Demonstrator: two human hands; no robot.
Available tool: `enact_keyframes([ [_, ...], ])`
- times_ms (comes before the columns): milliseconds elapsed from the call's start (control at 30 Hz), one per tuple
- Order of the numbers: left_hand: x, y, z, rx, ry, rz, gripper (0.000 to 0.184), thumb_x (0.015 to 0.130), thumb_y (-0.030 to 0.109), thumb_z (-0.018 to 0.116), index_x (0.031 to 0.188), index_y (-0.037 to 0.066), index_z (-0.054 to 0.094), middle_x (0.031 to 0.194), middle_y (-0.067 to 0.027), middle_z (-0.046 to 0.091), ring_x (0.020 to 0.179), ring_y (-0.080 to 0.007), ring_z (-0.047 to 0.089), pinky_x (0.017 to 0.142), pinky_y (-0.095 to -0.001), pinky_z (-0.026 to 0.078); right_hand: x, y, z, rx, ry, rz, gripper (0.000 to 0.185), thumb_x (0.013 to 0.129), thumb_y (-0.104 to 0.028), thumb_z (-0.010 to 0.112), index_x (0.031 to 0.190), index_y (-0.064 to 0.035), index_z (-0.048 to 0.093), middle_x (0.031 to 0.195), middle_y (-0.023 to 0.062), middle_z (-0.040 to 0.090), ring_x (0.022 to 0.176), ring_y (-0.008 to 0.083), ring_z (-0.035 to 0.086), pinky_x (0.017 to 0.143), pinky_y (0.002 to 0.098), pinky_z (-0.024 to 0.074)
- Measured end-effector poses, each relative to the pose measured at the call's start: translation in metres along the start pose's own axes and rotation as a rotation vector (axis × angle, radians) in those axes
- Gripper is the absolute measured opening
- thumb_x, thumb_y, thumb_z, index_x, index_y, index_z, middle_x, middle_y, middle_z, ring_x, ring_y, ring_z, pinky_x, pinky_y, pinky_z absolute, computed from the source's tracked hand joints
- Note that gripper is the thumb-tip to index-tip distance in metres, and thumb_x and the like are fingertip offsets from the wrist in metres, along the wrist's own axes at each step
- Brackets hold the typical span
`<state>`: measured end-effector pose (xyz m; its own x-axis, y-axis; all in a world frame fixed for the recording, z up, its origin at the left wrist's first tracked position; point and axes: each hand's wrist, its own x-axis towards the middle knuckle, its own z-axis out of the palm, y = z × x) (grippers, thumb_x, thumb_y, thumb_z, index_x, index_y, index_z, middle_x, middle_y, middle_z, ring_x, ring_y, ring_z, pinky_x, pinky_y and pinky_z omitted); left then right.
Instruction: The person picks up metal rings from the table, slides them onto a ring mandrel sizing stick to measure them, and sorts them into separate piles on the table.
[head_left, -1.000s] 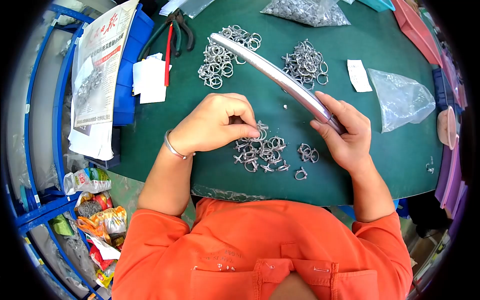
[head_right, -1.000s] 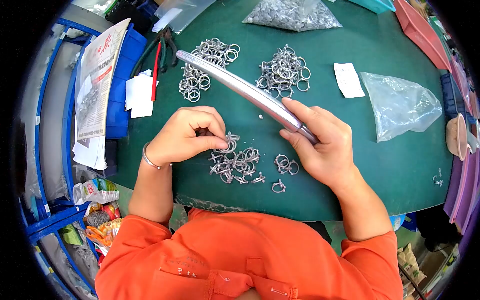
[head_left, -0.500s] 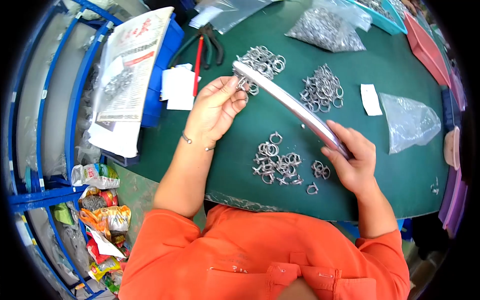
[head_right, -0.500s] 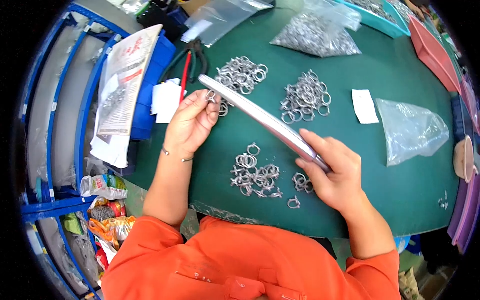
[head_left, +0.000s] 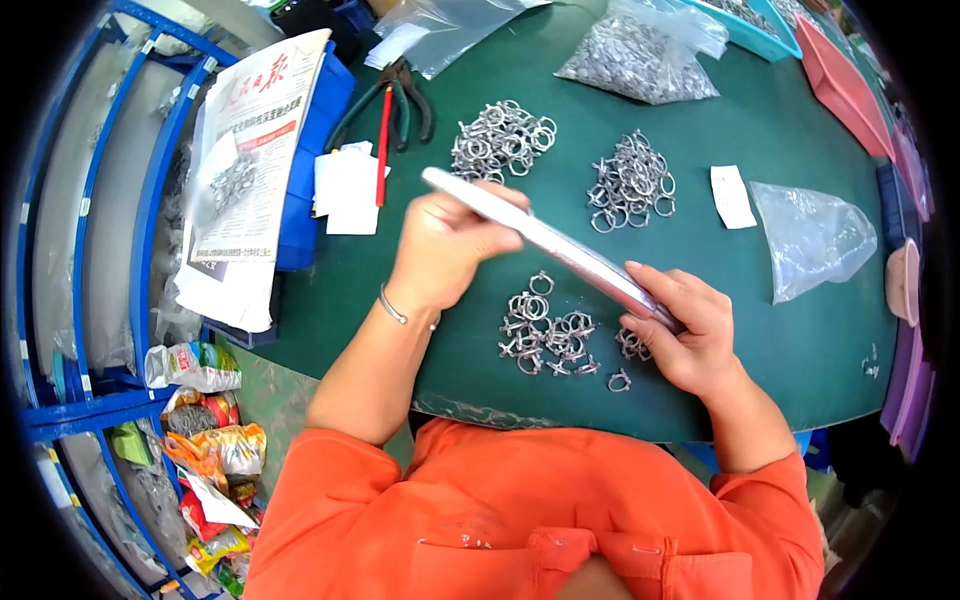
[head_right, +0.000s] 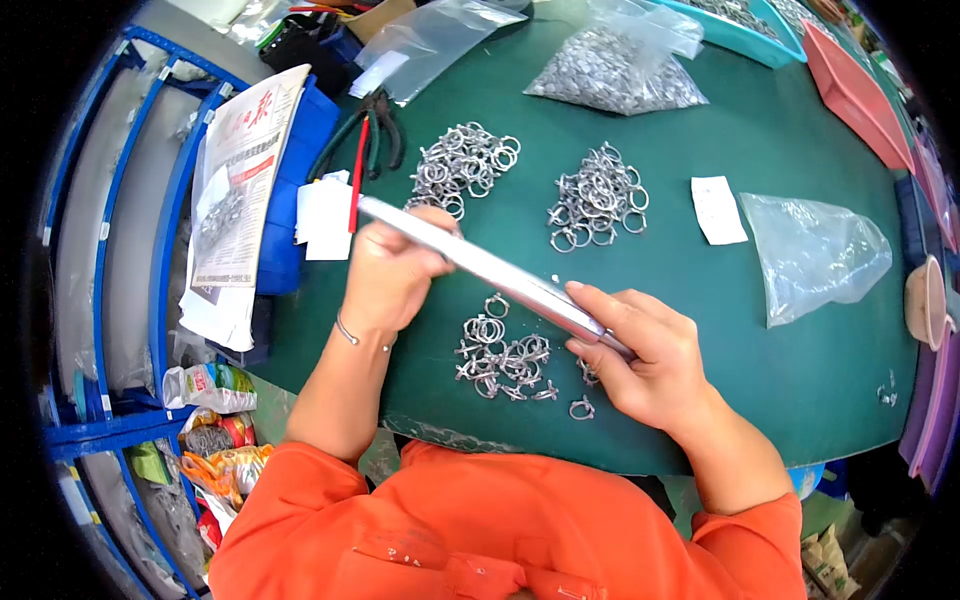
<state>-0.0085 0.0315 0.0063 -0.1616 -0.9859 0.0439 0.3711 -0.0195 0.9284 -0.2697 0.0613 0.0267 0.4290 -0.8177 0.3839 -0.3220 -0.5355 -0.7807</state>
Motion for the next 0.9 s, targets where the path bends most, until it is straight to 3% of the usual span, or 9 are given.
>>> enact_keyframes([
  [33, -0.001, 0.001, 0.006, 0.105, -0.121, 0.003, 0.033, 0.065, -0.011, 0.073, 0.096, -0.004, 0.066, 0.094, -0.0088, 0.063, 0.085, -0.0157, 0.061, 0.074, -0.0260, 0.052, -0.002, 0.000, 0.001, -0.003, 0.005, 0.013, 0.047, 0.066, 0.004, 0.071, 0.112, -0.0002, 0.062, 0.074, 0.0115, 0.061, 0.058, 0.0201, 0.055, 0.053, 0.0287, 0.0450],
  [100, -0.001, -0.006, 0.007, -0.009, -0.143, 0.040, 0.037, 0.061, -0.010, 0.076, 0.096, -0.004, 0.066, 0.096, -0.0086, 0.061, 0.086, -0.0155, 0.060, 0.074, -0.0260, 0.052, -0.003, 0.000, 0.002, -0.010, 0.011, -0.022, 0.047, 0.066, 0.004, 0.071, 0.112, -0.0012, 0.062, 0.073, 0.0112, 0.061, 0.056, 0.0206, 0.056, 0.051, 0.0295, 0.0449],
  [333, -0.001, -0.005, 0.008, 0.004, -0.160, 0.042, 0.037, 0.065, -0.009, 0.075, 0.099, -0.004, 0.064, 0.096, -0.0087, 0.060, 0.085, -0.0157, 0.060, 0.075, -0.0263, 0.052, -0.001, 0.000, 0.002, -0.013, 0.014, -0.028, 0.047, 0.066, 0.003, 0.072, 0.112, -0.0019, 0.062, 0.071, 0.0107, 0.060, 0.056, 0.0207, 0.055, 0.050, 0.0300, 0.0443],
  [400, -0.002, -0.004, 0.006, -0.107, -0.026, -0.007, 0.033, 0.072, -0.006, 0.071, 0.103, -0.004, 0.061, 0.097, -0.0097, 0.062, 0.084, -0.0165, 0.061, 0.075, -0.0264, 0.052, 0.000, -0.002, 0.000, 0.015, -0.015, 0.055, 0.047, 0.067, 0.003, 0.072, 0.112, -0.0013, 0.061, 0.070, 0.0104, 0.059, 0.056, 0.0206, 0.054, 0.051, 0.0298, 0.0439],
  [433, 0.002, -0.002, 0.003, -0.318, 0.004, 0.051, 0.027, 0.080, -0.002, 0.065, 0.106, -0.004, 0.059, 0.097, -0.0096, 0.063, 0.083, -0.0164, 0.062, 0.075, -0.0263, 0.052, 0.000, -0.002, 0.000, 0.018, -0.012, 0.042, 0.047, 0.067, 0.003, 0.072, 0.112, -0.0013, 0.061, 0.070, 0.0104, 0.059, 0.056, 0.0206, 0.054, 0.051, 0.0298, 0.0439],
  [533, 0.008, 0.006, -0.017, -0.511, 0.170, 0.115, 0.025, 0.086, 0.007, 0.062, 0.108, -0.003, 0.056, 0.093, -0.0073, 0.062, 0.080, -0.0141, 0.061, 0.075, -0.0254, 0.053, 0.001, 0.003, -0.001, 0.027, 0.006, 0.057, 0.046, 0.067, 0.002, 0.072, 0.112, -0.0008, 0.061, 0.069, 0.0102, 0.058, 0.056, 0.0201, 0.052, 0.052, 0.0291, 0.0430],
  [767, 0.009, 0.004, -0.025, -0.887, -0.055, -0.012, 0.035, 0.083, 0.016, 0.066, 0.111, -0.001, 0.053, 0.096, -0.0068, 0.058, 0.084, -0.0128, 0.054, 0.079, -0.0244, 0.051, 0.001, 0.004, 0.000, -0.014, 0.059, 0.113, 0.047, 0.066, 0.002, 0.072, 0.112, 0.0000, 0.061, 0.072, 0.0107, 0.060, 0.060, 0.0193, 0.053, 0.056, 0.0284, 0.0431],
  [900, 0.010, 0.002, -0.025, -0.858, -0.081, 0.001, 0.036, 0.082, 0.016, 0.067, 0.111, -0.001, 0.053, 0.097, -0.0074, 0.058, 0.085, -0.0130, 0.056, 0.078, -0.0250, 0.051, 0.001, 0.004, -0.002, -0.014, 0.029, 0.051, 0.048, 0.066, 0.002, 0.073, 0.112, 0.0000, 0.061, 0.075, 0.0110, 0.062, 0.060, 0.0195, 0.055, 0.056, 0.0287, 0.0440],
])
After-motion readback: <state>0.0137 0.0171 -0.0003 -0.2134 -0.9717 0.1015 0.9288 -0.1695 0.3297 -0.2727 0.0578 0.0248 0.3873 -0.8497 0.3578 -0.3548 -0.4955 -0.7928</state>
